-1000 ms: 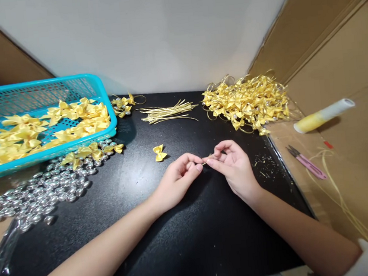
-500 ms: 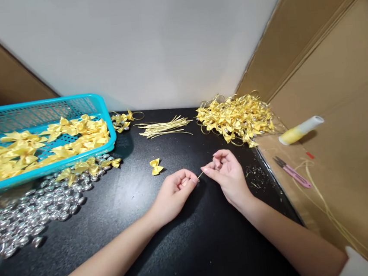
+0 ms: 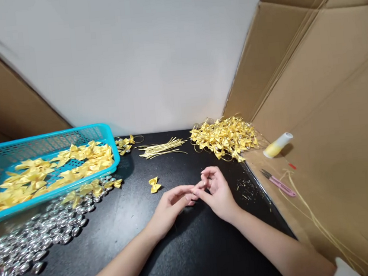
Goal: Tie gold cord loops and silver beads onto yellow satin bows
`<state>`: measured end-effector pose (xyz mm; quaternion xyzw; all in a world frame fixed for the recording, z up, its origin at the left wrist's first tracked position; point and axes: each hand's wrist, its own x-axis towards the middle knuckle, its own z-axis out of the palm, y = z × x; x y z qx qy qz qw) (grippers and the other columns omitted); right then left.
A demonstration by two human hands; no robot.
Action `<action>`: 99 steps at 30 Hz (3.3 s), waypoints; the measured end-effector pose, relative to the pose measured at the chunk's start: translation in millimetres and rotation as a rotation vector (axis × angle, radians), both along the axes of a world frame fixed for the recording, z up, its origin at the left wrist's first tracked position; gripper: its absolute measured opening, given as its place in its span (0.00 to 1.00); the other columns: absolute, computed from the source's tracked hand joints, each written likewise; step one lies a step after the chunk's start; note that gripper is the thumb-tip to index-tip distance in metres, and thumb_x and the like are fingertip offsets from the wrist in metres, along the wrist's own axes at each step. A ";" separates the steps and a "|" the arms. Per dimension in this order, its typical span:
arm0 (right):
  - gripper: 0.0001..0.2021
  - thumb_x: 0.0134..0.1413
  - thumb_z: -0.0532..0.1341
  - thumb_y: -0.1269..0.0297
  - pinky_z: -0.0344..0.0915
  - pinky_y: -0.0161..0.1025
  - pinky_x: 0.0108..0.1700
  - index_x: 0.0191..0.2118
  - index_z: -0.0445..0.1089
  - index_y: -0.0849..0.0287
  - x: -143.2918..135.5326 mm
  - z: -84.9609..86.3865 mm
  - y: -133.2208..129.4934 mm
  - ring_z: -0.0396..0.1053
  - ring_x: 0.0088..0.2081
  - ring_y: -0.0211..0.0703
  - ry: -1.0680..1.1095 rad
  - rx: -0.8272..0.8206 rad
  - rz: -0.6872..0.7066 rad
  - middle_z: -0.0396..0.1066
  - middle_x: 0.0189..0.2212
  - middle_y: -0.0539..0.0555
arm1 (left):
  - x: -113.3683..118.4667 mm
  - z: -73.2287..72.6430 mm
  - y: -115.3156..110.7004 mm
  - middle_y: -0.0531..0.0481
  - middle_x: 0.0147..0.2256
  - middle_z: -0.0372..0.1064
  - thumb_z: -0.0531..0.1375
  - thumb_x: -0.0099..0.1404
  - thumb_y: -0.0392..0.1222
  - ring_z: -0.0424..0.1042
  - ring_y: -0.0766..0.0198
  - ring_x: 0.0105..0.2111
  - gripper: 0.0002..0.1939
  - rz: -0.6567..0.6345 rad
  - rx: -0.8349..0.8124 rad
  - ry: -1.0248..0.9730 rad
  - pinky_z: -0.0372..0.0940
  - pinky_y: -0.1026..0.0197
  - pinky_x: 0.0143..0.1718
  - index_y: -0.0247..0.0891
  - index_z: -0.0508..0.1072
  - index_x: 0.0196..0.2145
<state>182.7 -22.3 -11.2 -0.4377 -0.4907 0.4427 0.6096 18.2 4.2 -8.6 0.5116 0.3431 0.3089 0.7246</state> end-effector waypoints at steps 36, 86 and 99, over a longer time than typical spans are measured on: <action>0.14 0.60 0.55 0.56 0.60 0.50 0.45 0.39 0.72 0.60 198.4 5.5 -70.6 0.62 0.46 0.58 -1.579 -0.599 -0.561 0.68 0.41 0.63 | 6.7 11.0 -8.7 0.54 0.21 0.67 0.65 0.51 0.52 0.53 0.71 0.19 0.16 0.091 0.055 0.224 0.45 0.66 0.21 0.35 0.78 0.28; 0.15 0.65 0.50 0.54 0.51 0.34 0.28 0.30 0.62 0.56 11.7 5.9 -63.3 0.57 0.22 0.34 -0.776 -0.231 -0.031 0.56 0.20 0.44 | 8.4 11.4 -8.5 0.60 0.14 0.53 0.65 0.52 0.51 0.44 0.74 0.17 0.16 -0.053 -0.014 0.139 0.41 0.67 0.20 0.32 0.75 0.25; 0.21 0.59 0.53 0.47 0.65 0.49 0.44 0.39 0.71 0.62 174.9 -7.0 -68.6 0.67 0.39 0.52 -1.226 -0.135 -0.745 0.70 0.36 0.62 | 7.2 5.5 -6.8 0.57 0.15 0.58 0.64 0.53 0.53 0.48 0.74 0.17 0.17 -0.038 0.004 0.213 0.40 0.68 0.19 0.33 0.76 0.26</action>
